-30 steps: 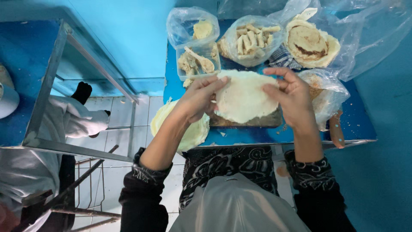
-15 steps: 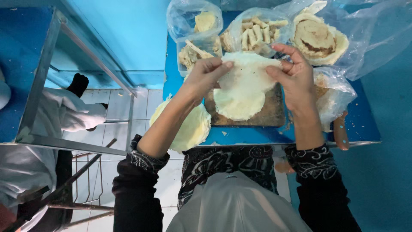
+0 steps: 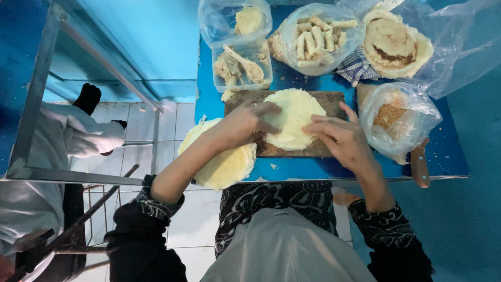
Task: The person places round flat cakes on a small cutting board and slices them with a knife, then peels the outer layer off each piece by hand and stacks the peeled pieces on the table. They work through several cakes one at a time, setting peeled pieces aside and discarding scraps.
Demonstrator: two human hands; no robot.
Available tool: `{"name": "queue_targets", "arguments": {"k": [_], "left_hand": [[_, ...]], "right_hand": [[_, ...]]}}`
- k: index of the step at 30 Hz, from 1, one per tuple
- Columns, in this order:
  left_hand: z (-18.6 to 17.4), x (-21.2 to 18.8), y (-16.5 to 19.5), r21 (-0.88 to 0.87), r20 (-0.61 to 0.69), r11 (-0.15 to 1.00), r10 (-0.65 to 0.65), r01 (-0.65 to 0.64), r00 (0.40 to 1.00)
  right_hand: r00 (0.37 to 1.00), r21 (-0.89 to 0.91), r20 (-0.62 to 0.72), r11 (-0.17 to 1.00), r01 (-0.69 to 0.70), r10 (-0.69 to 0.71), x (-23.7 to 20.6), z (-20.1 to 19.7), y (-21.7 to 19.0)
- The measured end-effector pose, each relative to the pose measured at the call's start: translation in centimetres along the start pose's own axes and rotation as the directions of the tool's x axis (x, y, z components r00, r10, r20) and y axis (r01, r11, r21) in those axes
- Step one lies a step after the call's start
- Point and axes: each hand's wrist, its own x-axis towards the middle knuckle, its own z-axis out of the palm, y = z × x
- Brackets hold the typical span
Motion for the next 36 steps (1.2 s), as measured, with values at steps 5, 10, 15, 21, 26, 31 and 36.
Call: {"name": "queue_targets", "arguments": {"k": [5, 10, 15, 21, 26, 31, 36], "left_hand": [[-0.1, -0.4, 0.1, -0.059, -0.063, 0.998, -0.023, 0.020, 0.998], [-0.4, -0.4, 0.0, -0.195, 0.002, 0.974, -0.121, 0.119, 0.993], [-1.8, -0.5, 0.6, -0.103, 0.089, 0.993, -0.049, 0.059, 0.995], [-4.4, -1.1, 1.8, -0.318, -0.096, 0.941, -0.151, 0.113, 0.984], [-6.1, -7.5, 4.5, -0.567, -0.526, 0.805, -0.516, 0.173, 0.676], [-1.5, -13.8, 6.5, -0.731, -0.652, 0.677, -0.731, 0.090, 0.200], [3.7, -17.5, 7.1, -0.844, -0.497, 0.505, -0.863, 0.182, 0.095]], "right_hand": [[1.000, 0.065, 0.001, 0.998, 0.028, -0.028, -0.4, -0.4, 0.0], [1.000, 0.025, 0.031, 1.000, 0.002, -0.003, -0.4, -0.9, -0.3], [0.998, -0.057, 0.050, 0.998, 0.037, -0.034, -0.8, -1.2, -1.0], [1.000, -0.020, -0.007, 1.000, -0.011, 0.010, -1.7, -2.1, -2.0], [0.999, -0.116, 0.015, 0.992, 0.040, -0.038, -1.9, -0.8, -3.9], [0.992, 0.012, -0.113, 0.998, -0.059, 0.060, -0.1, -0.6, -6.5], [0.940, 0.134, 0.029, 0.933, 0.333, -0.339, 2.9, 3.5, -11.4]]}}
